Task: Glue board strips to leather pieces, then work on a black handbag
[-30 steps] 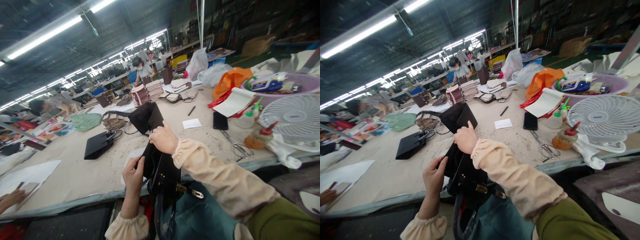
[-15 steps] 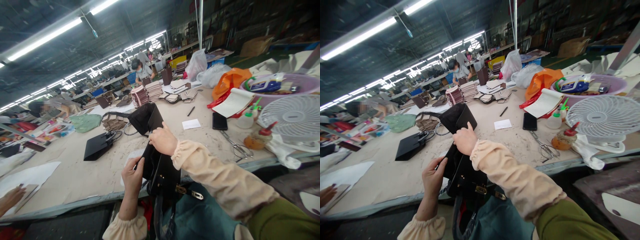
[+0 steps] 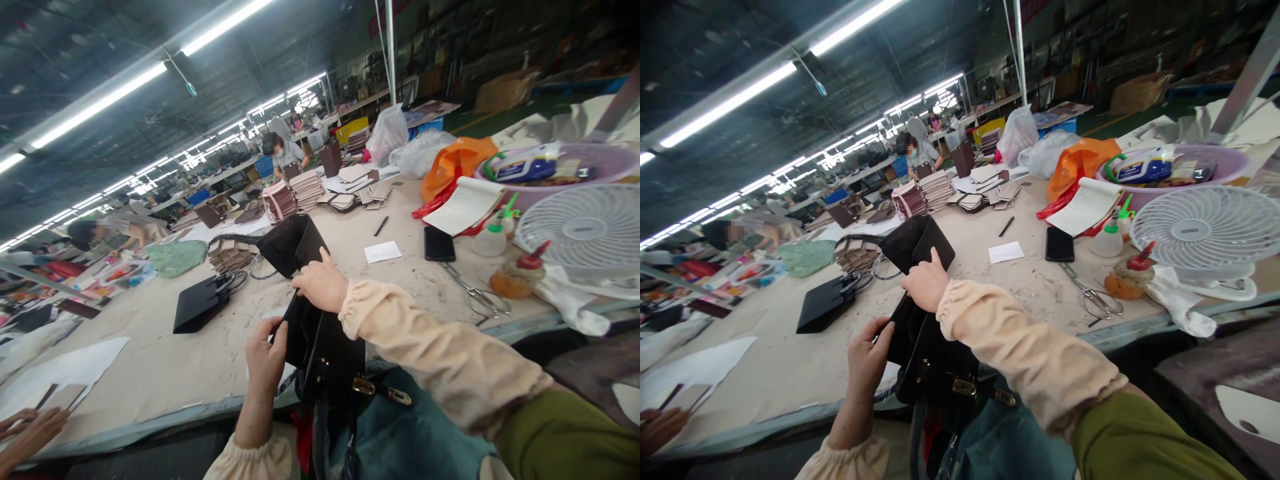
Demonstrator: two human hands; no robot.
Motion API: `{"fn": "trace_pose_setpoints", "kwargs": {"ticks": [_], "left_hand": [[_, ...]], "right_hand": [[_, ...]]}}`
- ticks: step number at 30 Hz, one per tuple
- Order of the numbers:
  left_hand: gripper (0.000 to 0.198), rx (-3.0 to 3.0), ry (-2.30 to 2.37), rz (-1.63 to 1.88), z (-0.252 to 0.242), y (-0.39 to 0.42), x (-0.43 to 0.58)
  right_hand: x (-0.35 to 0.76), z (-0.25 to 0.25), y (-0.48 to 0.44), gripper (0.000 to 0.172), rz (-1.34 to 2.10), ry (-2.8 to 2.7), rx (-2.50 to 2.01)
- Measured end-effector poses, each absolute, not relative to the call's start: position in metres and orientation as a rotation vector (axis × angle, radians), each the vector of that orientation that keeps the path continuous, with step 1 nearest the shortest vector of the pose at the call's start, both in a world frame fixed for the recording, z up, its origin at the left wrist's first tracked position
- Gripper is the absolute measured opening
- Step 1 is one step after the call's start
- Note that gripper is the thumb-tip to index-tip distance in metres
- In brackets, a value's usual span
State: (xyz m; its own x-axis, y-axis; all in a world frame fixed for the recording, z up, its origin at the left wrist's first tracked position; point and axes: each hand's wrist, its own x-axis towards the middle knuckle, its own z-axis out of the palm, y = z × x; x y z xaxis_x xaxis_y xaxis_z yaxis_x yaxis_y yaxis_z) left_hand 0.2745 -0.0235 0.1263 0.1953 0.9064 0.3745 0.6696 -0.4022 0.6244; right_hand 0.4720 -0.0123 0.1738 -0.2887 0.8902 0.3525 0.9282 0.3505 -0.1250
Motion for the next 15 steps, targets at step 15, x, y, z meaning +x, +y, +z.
{"fn": "trace_pose_setpoints", "kwargs": {"ticks": [15], "left_hand": [[0.022, 2.188, 1.503, 0.964, 0.1292, -0.0218, 0.2723]], "right_hand": [[0.4747, 0.1783, -0.012, 0.016, -0.105, -2.282, -1.581]]}}
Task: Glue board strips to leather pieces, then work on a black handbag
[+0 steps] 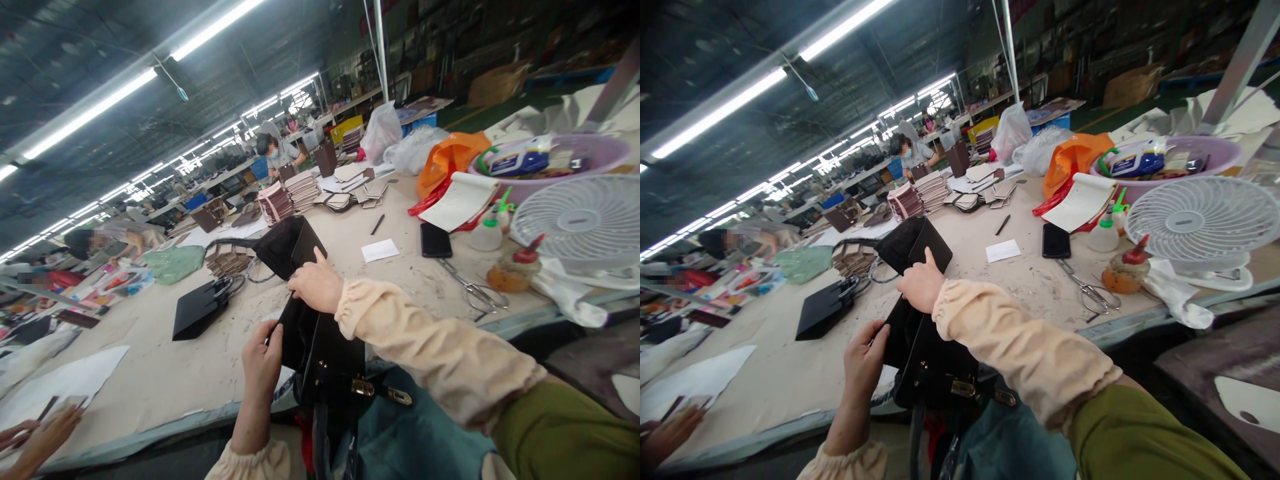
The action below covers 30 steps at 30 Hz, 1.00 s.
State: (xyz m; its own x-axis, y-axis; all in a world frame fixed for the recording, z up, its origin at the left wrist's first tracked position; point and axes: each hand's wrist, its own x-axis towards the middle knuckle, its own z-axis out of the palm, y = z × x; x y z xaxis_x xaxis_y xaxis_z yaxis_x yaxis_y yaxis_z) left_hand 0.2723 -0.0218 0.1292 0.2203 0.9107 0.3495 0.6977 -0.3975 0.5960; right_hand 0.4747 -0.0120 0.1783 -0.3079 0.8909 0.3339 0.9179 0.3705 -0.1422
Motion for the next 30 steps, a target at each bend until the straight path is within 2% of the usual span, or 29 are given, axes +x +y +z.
{"fn": "trace_pose_setpoints", "kwargs": {"ticks": [11, 18, 22, 26, 30], "left_hand": [[0.022, 2.241, 1.484, 0.932, 0.131, -0.022, 0.274], [0.029, 2.395, 1.484, 0.741, 0.148, -0.014, 0.286], [0.028, 2.489, 1.556, 0.607, 0.157, -0.002, 0.298], [0.029, 2.484, 1.628, 0.524, 0.158, 0.005, 0.298], [0.03, 2.466, 1.629, 0.546, 0.156, 0.006, 0.294]], "right_hand": [[0.474, 0.174, -0.01, 0.016, -0.141, -2.244, -1.555], [0.473, 0.171, -0.009, 0.018, -0.147, -2.228, -1.549], [0.476, 0.17, -0.007, 0.015, -0.125, -2.209, -1.582], [0.486, 0.172, -0.009, 0.019, -0.093, -2.194, -1.6], [0.495, 0.179, -0.01, 0.009, -0.083, -2.282, -1.609]]}}
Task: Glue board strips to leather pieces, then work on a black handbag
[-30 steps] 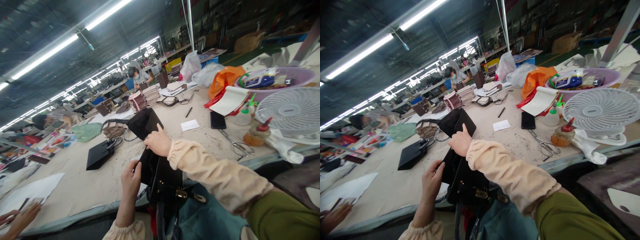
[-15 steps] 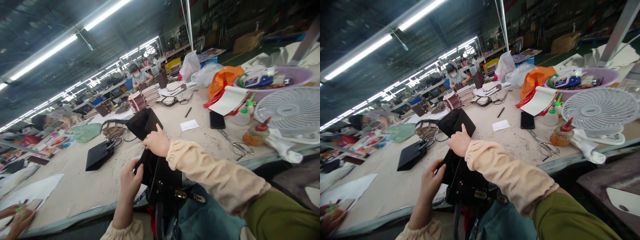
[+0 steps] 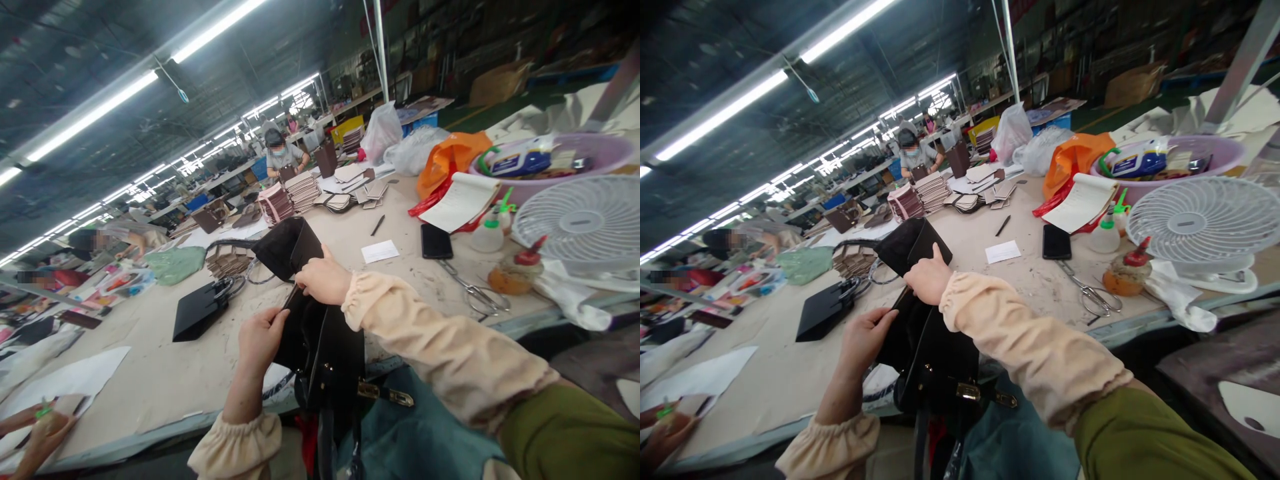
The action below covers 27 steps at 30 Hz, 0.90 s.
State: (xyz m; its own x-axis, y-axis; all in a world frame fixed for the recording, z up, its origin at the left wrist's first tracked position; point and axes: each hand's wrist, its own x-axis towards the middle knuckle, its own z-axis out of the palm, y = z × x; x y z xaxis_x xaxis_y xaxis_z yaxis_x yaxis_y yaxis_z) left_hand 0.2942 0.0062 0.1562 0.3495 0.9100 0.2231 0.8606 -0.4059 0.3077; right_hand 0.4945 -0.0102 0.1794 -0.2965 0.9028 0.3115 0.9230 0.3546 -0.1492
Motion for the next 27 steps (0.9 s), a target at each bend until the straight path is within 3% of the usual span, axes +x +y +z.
{"fn": "trace_pose_setpoints", "kwargs": {"ticks": [27], "left_hand": [[0.031, 2.433, 1.534, 0.613, 0.157, 0.003, 0.297]], "right_hand": [[0.491, 0.175, 0.0, 0.015, -0.075, -2.101, -1.671]]}}
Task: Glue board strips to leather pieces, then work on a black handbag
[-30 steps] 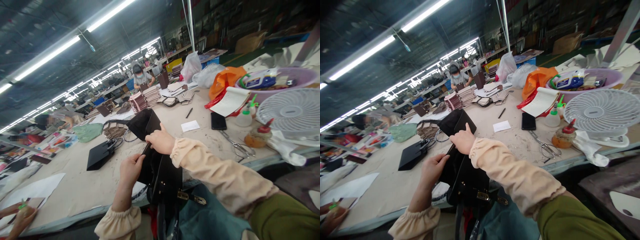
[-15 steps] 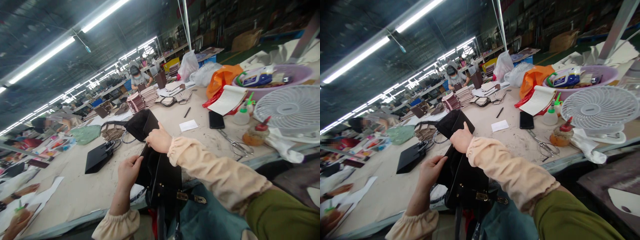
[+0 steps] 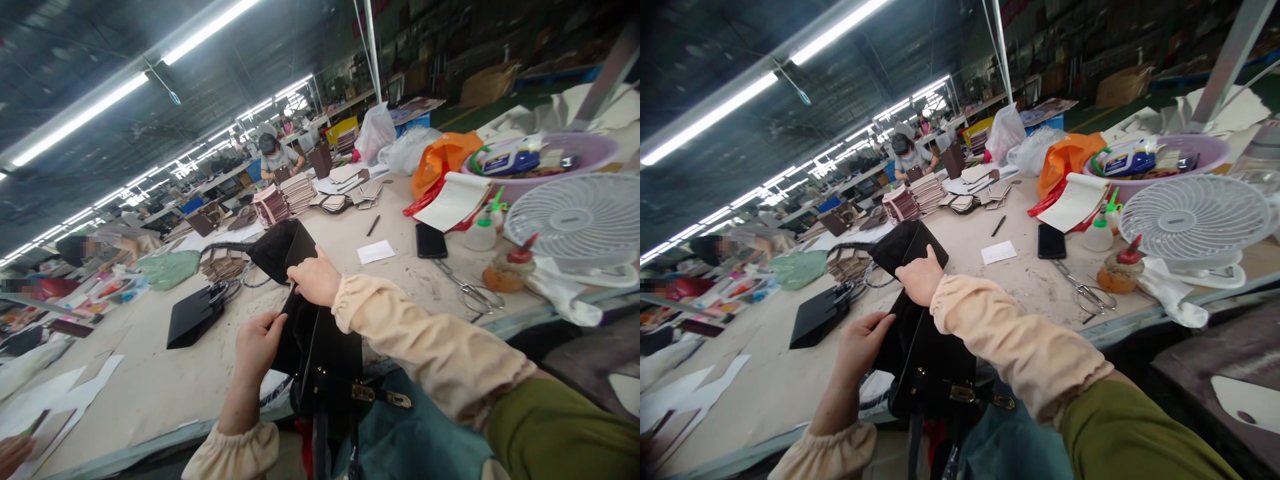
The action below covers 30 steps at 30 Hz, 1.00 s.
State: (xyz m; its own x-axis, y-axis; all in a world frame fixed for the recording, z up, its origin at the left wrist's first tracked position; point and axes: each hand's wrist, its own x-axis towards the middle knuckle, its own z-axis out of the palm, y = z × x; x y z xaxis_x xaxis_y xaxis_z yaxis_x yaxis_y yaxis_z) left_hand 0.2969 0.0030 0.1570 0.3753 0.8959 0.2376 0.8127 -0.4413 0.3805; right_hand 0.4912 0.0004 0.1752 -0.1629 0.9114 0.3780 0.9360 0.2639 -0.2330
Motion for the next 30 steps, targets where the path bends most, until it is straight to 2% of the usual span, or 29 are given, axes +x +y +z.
{"fn": "trace_pose_setpoints", "kwargs": {"ticks": [8, 16, 23, 27, 30], "left_hand": [[0.032, 2.457, 1.558, 0.51, 0.156, 0.003, 0.297], [0.03, 2.579, 1.473, 0.056, 0.188, 0.013, 0.311], [0.026, 2.723, 1.574, 0.095, 0.188, 0.025, 0.335], [0.027, 2.714, 1.653, 0.149, 0.181, 0.028, 0.337], [0.027, 2.704, 1.658, 0.195, 0.179, 0.025, 0.337]], "right_hand": [[0.491, 0.182, -0.001, 0.019, -0.068, -2.217, -1.698], [0.49, 0.183, 0.004, 0.015, -0.098, -2.228, -1.686], [0.494, 0.179, 0.003, 0.012, -0.133, -2.226, -1.66], [0.502, 0.178, -0.002, 0.02, -0.174, -2.172, -1.644], [0.505, 0.178, -0.004, 0.019, -0.235, -2.126, -1.687]]}}
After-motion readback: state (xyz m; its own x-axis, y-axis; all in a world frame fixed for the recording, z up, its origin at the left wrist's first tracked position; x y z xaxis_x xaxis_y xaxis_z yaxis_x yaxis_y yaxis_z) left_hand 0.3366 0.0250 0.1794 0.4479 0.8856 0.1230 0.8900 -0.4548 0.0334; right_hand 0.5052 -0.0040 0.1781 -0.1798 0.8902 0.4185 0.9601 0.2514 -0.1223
